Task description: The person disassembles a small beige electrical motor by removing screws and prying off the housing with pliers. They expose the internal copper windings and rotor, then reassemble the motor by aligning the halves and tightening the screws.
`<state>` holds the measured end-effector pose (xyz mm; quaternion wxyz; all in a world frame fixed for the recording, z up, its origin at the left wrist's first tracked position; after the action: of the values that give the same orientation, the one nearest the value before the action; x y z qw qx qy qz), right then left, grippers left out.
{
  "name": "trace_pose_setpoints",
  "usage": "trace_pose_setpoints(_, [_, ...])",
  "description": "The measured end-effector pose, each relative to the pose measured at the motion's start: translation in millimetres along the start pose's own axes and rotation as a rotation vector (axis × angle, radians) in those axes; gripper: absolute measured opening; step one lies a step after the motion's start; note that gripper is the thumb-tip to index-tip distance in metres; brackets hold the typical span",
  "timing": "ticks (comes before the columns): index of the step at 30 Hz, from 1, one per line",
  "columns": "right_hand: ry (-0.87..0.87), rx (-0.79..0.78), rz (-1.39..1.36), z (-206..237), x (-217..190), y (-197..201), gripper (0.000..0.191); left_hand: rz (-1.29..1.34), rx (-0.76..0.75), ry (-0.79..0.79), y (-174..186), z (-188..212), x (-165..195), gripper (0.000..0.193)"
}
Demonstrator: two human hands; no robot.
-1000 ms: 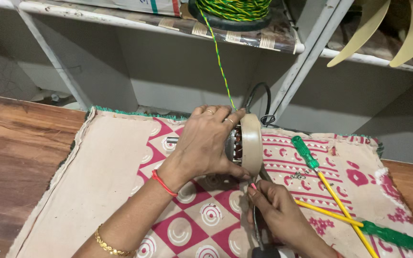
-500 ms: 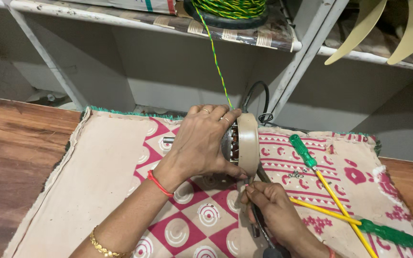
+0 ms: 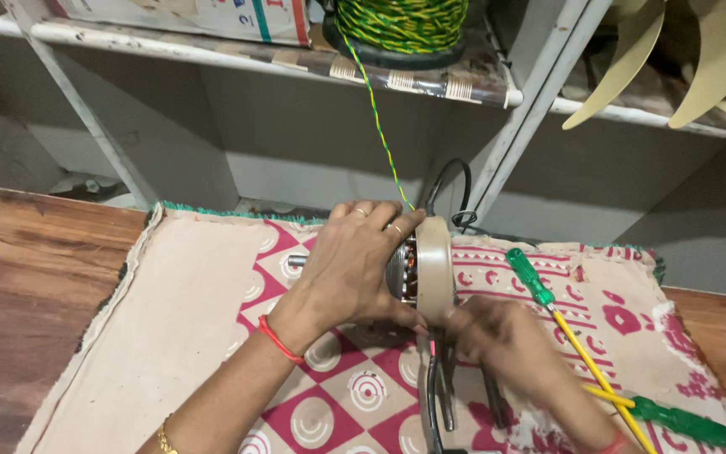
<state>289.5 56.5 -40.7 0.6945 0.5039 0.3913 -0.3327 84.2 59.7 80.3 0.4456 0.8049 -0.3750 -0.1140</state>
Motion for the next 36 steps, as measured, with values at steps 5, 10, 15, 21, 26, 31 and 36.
trace_pose_setpoints(5, [0.296, -0.043, -0.257, -41, -39, 26, 0.075, 0.007, -0.032, 0.026, 0, 3, 2, 0.123])
trace_pose_setpoints(10, [0.388, -0.345, -0.494, -56, -50, -2, 0.12, 0.012, 0.009, -0.006, 5, 9, 8, 0.124])
trace_pose_setpoints(15, [0.375, -0.308, -0.288, -50, -52, -5, 0.131, 0.014, 0.004, 0.003, 3, 12, 10, 0.125])
trace_pose_setpoints(21, [0.34, -0.226, -0.38, -48, -57, -6, 0.123, 0.011, -0.001, 0.01, 2, 13, 10, 0.131])
trace_pose_setpoints(26, [0.392, -0.208, -0.326, -46, -60, -2, 0.119, -0.008, 0.002, 0.008, 3, 13, 11, 0.13])
trace_pose_setpoints(31, [0.372, -0.187, -0.315, -45, -58, 0, 0.119, 0.013, -0.026, 0.032, 3, 11, 10, 0.127])
trace_pose_setpoints(36, [0.361, -0.184, -0.224, -46, -58, 2, 0.117, 0.01, -0.049, 0.026, 4, 9, 13, 0.118])
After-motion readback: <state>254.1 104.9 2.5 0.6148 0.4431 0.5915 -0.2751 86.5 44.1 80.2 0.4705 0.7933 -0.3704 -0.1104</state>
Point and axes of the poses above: each hand's wrist, its own z-axis away from the middle knuckle, its own y-axis out of the back of the hand, x = y × z, the point moved 6 cm from there along -z, towards the middle knuckle, and after that the axes turned 1 degree about -y, right-handed, at the moved point
